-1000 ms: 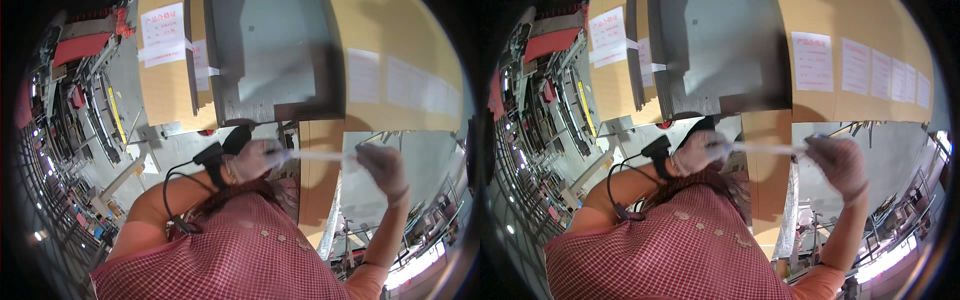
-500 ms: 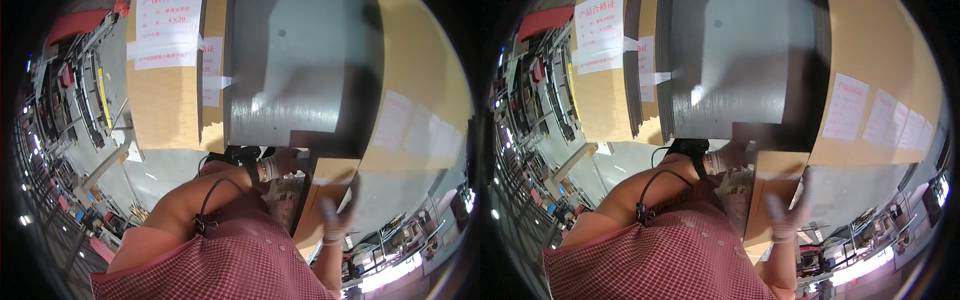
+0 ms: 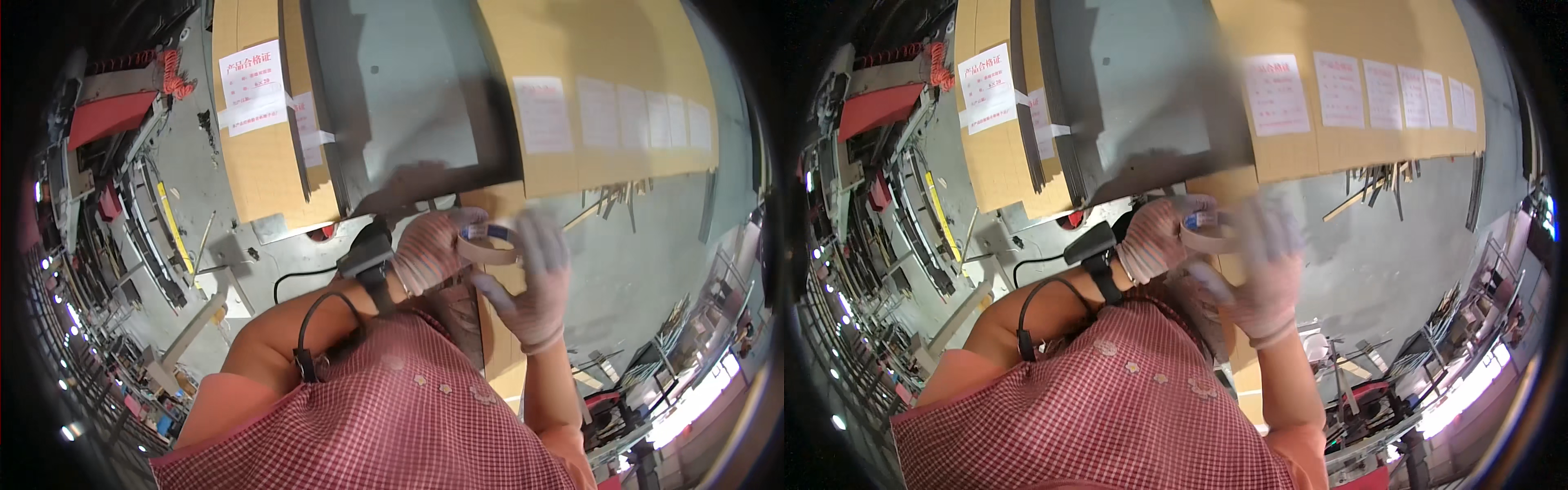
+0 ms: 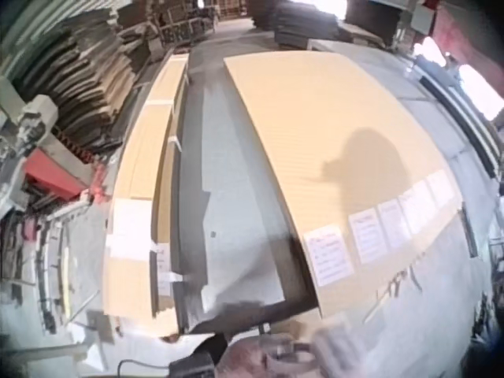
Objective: The recorder is applying labels to long wood-colored panels and securing them with tape in a manufacturing setting.
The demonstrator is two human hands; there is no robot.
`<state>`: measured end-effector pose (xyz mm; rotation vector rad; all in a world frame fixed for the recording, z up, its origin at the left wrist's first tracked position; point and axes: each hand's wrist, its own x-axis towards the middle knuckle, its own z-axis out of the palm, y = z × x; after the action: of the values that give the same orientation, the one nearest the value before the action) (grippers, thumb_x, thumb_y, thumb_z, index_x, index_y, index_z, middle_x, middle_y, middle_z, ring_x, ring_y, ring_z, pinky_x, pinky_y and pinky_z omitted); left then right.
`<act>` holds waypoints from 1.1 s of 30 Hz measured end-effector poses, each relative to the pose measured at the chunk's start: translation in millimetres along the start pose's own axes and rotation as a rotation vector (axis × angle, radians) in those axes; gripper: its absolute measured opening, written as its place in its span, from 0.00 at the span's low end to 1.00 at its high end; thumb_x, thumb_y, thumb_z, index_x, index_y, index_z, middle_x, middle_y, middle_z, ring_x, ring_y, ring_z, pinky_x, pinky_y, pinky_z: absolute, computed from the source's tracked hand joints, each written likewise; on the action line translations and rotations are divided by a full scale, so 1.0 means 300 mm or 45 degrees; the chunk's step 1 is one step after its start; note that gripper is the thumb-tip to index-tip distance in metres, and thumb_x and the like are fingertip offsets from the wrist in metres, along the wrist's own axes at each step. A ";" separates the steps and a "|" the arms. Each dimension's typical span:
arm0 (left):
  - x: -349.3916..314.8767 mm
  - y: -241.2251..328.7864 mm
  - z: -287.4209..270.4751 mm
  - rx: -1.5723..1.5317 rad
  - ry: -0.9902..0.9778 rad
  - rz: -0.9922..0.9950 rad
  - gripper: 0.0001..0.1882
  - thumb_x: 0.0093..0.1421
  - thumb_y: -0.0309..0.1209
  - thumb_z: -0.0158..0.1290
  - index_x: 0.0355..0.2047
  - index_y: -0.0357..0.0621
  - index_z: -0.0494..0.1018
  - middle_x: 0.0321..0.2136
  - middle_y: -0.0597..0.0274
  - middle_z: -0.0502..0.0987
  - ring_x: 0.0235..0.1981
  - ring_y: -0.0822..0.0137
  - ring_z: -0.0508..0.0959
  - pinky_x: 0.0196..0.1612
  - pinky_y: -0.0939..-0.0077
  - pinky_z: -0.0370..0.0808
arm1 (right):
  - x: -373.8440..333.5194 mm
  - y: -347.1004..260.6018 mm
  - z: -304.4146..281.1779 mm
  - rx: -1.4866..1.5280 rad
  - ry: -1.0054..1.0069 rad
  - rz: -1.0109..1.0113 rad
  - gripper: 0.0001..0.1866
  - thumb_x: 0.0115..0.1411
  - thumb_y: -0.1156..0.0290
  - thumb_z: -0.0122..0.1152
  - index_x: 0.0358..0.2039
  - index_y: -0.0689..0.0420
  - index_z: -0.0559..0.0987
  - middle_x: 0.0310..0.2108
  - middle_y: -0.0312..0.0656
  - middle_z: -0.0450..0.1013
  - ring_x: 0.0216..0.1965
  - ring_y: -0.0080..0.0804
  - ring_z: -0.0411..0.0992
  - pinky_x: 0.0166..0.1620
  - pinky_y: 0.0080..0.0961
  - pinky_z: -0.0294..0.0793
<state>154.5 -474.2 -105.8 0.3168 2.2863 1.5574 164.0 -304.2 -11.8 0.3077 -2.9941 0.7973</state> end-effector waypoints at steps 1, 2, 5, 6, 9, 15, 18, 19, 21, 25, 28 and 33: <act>0.008 0.001 0.004 0.058 -0.223 -0.099 0.20 0.51 0.33 0.63 0.44 0.43 0.74 0.34 0.53 0.80 0.36 0.50 0.80 0.41 0.62 0.77 | 0.032 -0.020 -0.014 0.110 -0.333 -0.036 0.40 0.51 0.58 0.72 0.62 0.56 0.67 0.53 0.54 0.71 0.51 0.54 0.73 0.51 0.43 0.74; 0.007 0.001 0.003 0.136 -0.241 -0.120 0.22 0.52 0.36 0.64 0.45 0.42 0.73 0.35 0.55 0.80 0.36 0.54 0.80 0.43 0.63 0.76 | 0.068 -0.024 -0.041 0.235 -0.720 -0.103 0.36 0.54 0.60 0.70 0.62 0.54 0.68 0.51 0.49 0.75 0.50 0.49 0.75 0.52 0.40 0.73; 0.001 0.004 0.014 0.097 -0.202 -0.259 0.25 0.51 0.39 0.68 0.45 0.42 0.73 0.35 0.58 0.79 0.36 0.58 0.80 0.45 0.65 0.76 | 0.158 0.055 -0.124 -0.031 -1.022 0.089 0.22 0.58 0.63 0.63 0.54 0.50 0.76 0.42 0.45 0.79 0.41 0.45 0.78 0.44 0.38 0.76; -0.009 0.005 0.028 -0.061 -0.178 -0.430 0.25 0.50 0.38 0.69 0.44 0.41 0.72 0.34 0.59 0.79 0.36 0.60 0.80 0.45 0.65 0.76 | 0.169 0.105 -0.130 0.028 -0.961 0.197 0.18 0.60 0.63 0.60 0.50 0.51 0.78 0.40 0.47 0.79 0.40 0.47 0.77 0.43 0.39 0.76; -0.039 -0.009 0.087 -0.041 0.204 -0.291 0.28 0.51 0.36 0.69 0.47 0.39 0.71 0.38 0.56 0.79 0.42 0.62 0.78 0.48 0.67 0.75 | 0.136 0.256 -0.045 0.175 -0.766 0.453 0.15 0.62 0.61 0.53 0.42 0.52 0.82 0.37 0.51 0.78 0.38 0.53 0.76 0.40 0.42 0.76; -0.053 -0.021 0.128 -1.057 -0.106 -0.716 0.34 0.54 0.38 0.69 0.57 0.37 0.69 0.51 0.57 0.77 0.52 0.65 0.75 0.58 0.70 0.69 | -0.151 0.506 0.210 0.194 -0.494 0.696 0.17 0.61 0.56 0.55 0.42 0.52 0.83 0.40 0.51 0.78 0.44 0.54 0.75 0.46 0.44 0.75; 0.100 0.113 -0.091 -0.817 0.111 -0.838 0.30 0.55 0.36 0.67 0.54 0.36 0.72 0.49 0.57 0.79 0.51 0.65 0.76 0.58 0.70 0.69 | -0.297 0.541 0.077 0.305 -0.248 0.640 0.17 0.60 0.65 0.57 0.46 0.59 0.81 0.42 0.53 0.79 0.45 0.50 0.77 0.48 0.38 0.76; 0.219 0.164 -0.231 -0.772 0.126 -0.645 0.28 0.56 0.39 0.66 0.53 0.34 0.74 0.48 0.58 0.80 0.51 0.63 0.77 0.58 0.71 0.70 | -0.332 0.526 0.028 0.314 -0.286 0.569 0.18 0.58 0.72 0.57 0.49 0.60 0.80 0.40 0.53 0.80 0.44 0.44 0.79 0.49 0.32 0.76; 0.481 0.277 -0.525 -0.193 0.284 -0.128 0.24 0.62 0.42 0.57 0.48 0.33 0.74 0.46 0.53 0.80 0.48 0.61 0.78 0.53 0.69 0.73 | -0.398 0.471 -0.055 0.722 -0.251 0.685 0.24 0.58 0.78 0.54 0.57 0.62 0.74 0.43 0.48 0.79 0.45 0.33 0.77 0.51 0.27 0.74; 0.903 0.302 -0.798 -0.062 0.258 0.559 0.21 0.69 0.43 0.40 0.37 0.37 0.74 0.37 0.46 0.81 0.38 0.53 0.81 0.45 0.62 0.74 | -0.492 0.424 -0.060 0.939 -0.075 0.796 0.26 0.60 0.79 0.51 0.61 0.62 0.70 0.47 0.44 0.77 0.46 0.28 0.75 0.49 0.24 0.74; 0.917 0.103 -0.548 1.062 -0.005 0.479 0.26 0.57 0.54 0.50 0.47 0.51 0.78 0.43 0.47 0.79 0.47 0.48 0.77 0.51 0.52 0.74 | -0.578 0.542 0.041 0.927 0.027 1.097 0.26 0.61 0.79 0.51 0.61 0.62 0.71 0.43 0.41 0.77 0.42 0.25 0.74 0.44 0.23 0.75; 0.797 -0.124 -0.354 1.782 -0.415 0.348 0.30 0.58 0.58 0.48 0.44 0.46 0.82 0.45 0.49 0.80 0.53 0.46 0.75 0.54 0.45 0.72 | -0.715 0.818 0.294 0.778 0.041 1.621 0.25 0.59 0.73 0.57 0.59 0.59 0.72 0.35 0.42 0.78 0.26 0.27 0.74 0.33 0.26 0.75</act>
<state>-106.7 -488.2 -144.5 1.1143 2.6793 -0.2975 328.0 -100.1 -225.3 -1.6990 -2.5025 1.6546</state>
